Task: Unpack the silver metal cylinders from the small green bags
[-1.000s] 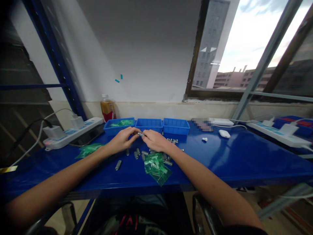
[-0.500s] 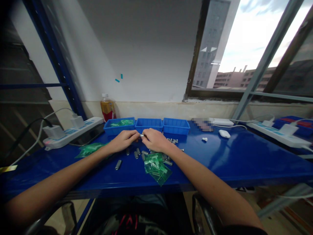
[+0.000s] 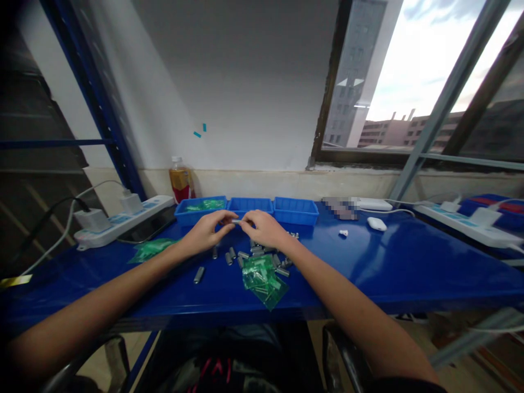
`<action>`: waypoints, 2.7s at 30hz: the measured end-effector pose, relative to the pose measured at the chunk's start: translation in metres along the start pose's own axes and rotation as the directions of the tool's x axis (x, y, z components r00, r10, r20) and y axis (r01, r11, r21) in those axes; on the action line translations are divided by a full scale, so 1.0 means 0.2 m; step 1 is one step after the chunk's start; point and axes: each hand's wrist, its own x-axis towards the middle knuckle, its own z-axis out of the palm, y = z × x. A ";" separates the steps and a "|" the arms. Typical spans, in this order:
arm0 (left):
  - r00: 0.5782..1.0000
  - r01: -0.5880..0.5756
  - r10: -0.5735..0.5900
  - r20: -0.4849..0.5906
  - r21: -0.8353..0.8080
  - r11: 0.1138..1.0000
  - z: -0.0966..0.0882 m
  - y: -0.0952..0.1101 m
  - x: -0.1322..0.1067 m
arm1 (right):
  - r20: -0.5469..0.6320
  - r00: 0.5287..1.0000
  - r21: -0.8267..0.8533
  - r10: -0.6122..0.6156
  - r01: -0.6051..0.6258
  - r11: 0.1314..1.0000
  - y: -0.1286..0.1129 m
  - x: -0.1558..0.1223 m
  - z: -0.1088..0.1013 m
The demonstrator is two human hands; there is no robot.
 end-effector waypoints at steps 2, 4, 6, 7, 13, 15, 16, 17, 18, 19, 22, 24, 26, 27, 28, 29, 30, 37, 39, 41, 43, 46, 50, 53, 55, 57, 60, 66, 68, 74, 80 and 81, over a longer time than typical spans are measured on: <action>0.996 0.015 -0.015 0.087 0.004 1.000 -0.01 0.00 -0.01 | -0.072 0.997 -0.075 0.008 -0.014 0.997 0.05 0.00 -0.03; 0.980 0.011 -0.015 0.199 0.018 1.000 -0.01 -0.01 -0.02 | -0.151 0.987 -0.144 0.047 -0.069 0.987 0.12 0.00 -0.07; 0.959 0.007 -0.015 0.284 0.030 1.000 0.00 -0.01 -0.03 | -0.235 0.966 -0.176 0.108 -0.152 0.973 0.20 -0.01 -0.10; 0.951 0.010 -0.020 0.309 0.035 0.999 0.00 -0.01 -0.03 | -0.262 0.956 -0.186 0.133 -0.185 0.965 0.24 -0.01 -0.12; 0.949 0.021 -0.056 0.309 0.116 0.993 0.02 -0.04 -0.02 | -0.337 0.918 -0.237 0.210 -0.299 0.925 0.41 -0.03 -0.13; 0.945 0.015 -0.062 0.323 0.145 0.989 0.00 -0.04 -0.02 | -0.315 0.925 -0.246 0.210 -0.294 0.924 0.42 -0.04 -0.12; 0.939 0.010 -0.062 0.339 0.154 0.988 -0.01 -0.04 -0.02 | -0.307 0.928 -0.251 0.210 -0.292 0.923 0.42 -0.04 -0.11; 0.931 -0.001 -0.057 0.360 0.159 0.987 -0.02 -0.03 -0.02 | -0.301 0.930 -0.256 0.212 -0.293 0.921 0.42 -0.04 -0.11; 0.923 -0.016 -0.046 0.381 0.160 0.987 -0.04 -0.03 -0.02 | -0.296 0.931 -0.261 0.214 -0.294 0.920 0.42 -0.03 -0.10; 0.915 -0.033 -0.034 0.402 0.157 0.987 -0.05 -0.03 -0.02 | -0.293 0.932 -0.265 0.214 -0.294 0.918 0.42 -0.03 -0.10; 0.891 -0.068 -0.004 0.454 0.143 0.987 -0.08 -0.02 -0.02 | -0.290 0.935 -0.271 0.206 -0.287 0.919 0.42 -0.03 -0.09; 0.883 -0.075 0.002 0.469 0.135 0.988 -0.09 -0.02 -0.02 | -0.295 0.935 -0.270 0.197 -0.280 0.921 0.42 -0.03 -0.09; 0.884 -0.077 0.007 0.467 0.132 0.988 -0.08 -0.02 -0.01 | -0.299 0.935 -0.271 0.192 -0.276 0.922 0.42 -0.03 -0.08; 0.887 -0.078 0.008 0.462 0.133 0.988 -0.08 -0.02 -0.01 | -0.300 0.935 -0.271 0.191 -0.275 0.922 0.42 -0.03 -0.08; 0.891 -0.078 0.008 0.455 0.137 0.987 -0.07 -0.02 -0.01 | -0.300 0.935 -0.271 0.191 -0.276 0.922 0.42 -0.03 -0.08; 0.895 -0.078 0.006 0.446 0.142 0.987 -0.07 -0.03 -0.01 | -0.299 0.935 -0.271 0.194 -0.278 0.922 0.42 -0.03 -0.09; 0.900 -0.077 0.005 0.436 0.148 0.986 -0.06 -0.03 -0.01 | -0.296 0.935 -0.272 0.197 -0.280 0.921 0.42 -0.03 -0.09; 0.920 -0.099 0.030 0.390 0.159 0.982 -0.02 -0.04 -0.02 | -0.288 0.935 -0.260 0.208 -0.286 0.922 0.41 -0.03 -0.09; 0.922 -0.103 0.039 0.385 0.149 0.983 -0.02 -0.04 -0.02 | -0.279 0.937 -0.263 0.210 -0.285 0.922 0.41 -0.03 -0.08; 0.924 -0.104 0.045 0.381 0.137 0.985 -0.02 -0.04 -0.02 | -0.267 0.940 -0.273 0.212 -0.285 0.919 0.42 -0.03 -0.08; 0.925 -0.108 0.052 0.378 0.127 0.986 -0.02 -0.05 -0.02 | -0.265 0.941 -0.281 0.212 -0.286 0.916 0.43 -0.03 -0.07; 0.928 -0.115 0.062 0.367 0.123 0.986 -0.02 -0.05 -0.02 | -0.285 0.935 -0.294 0.213 -0.297 0.908 0.43 -0.03 -0.06; 0.938 -0.098 0.049 0.343 0.126 0.987 -0.01 -0.04 -0.02 | -0.323 0.924 -0.302 0.207 -0.307 0.902 0.36 -0.03 -0.07; 0.958 -0.076 0.038 0.283 0.123 0.989 -0.01 -0.03 -0.02 | -0.283 0.945 -0.268 0.166 -0.245 0.932 0.26 -0.02 -0.07; 0.975 -0.058 0.032 0.219 0.116 0.992 0.00 -0.04 -0.02 | -0.181 0.976 -0.231 0.121 -0.162 0.959 0.19 -0.01 -0.06; 0.987 -0.047 0.029 0.160 0.114 0.992 0.00 -0.04 -0.01 | -0.079 0.994 -0.186 0.069 -0.083 0.979 0.11 0.00 -0.03; 0.994 -0.049 0.036 0.106 0.124 0.991 0.00 -0.05 -0.01 | 0.020 1.000 -0.116 0.013 -0.011 0.993 0.02 0.00 0.01; 0.996 -0.066 0.056 0.076 0.131 0.989 0.00 -0.03 -0.01 | 0.077 0.997 -0.011 0.031 -0.030 0.999 -0.02 0.00 0.04; 0.995 -0.062 0.051 0.080 0.135 0.989 0.00 -0.03 -0.01 | 0.066 0.997 0.003 0.032 -0.032 0.999 -0.01 0.00 0.04; 0.991 -0.028 0.007 0.135 0.150 0.988 -0.01 0.00 -0.01 | 0.007 0.998 -0.049 -0.055 0.055 0.997 0.00 -0.01 0.05; 0.985 -0.003 -0.023 0.169 0.150 0.989 -0.01 0.01 -0.01 | -0.006 0.996 -0.086 -0.089 0.088 0.992 0.01 -0.02 0.05; 0.987 -0.002 -0.022 0.158 0.147 0.989 -0.01 0.01 -0.01 | -0.009 0.997 -0.083 -0.083 0.082 0.993 0.01 -0.02 0.05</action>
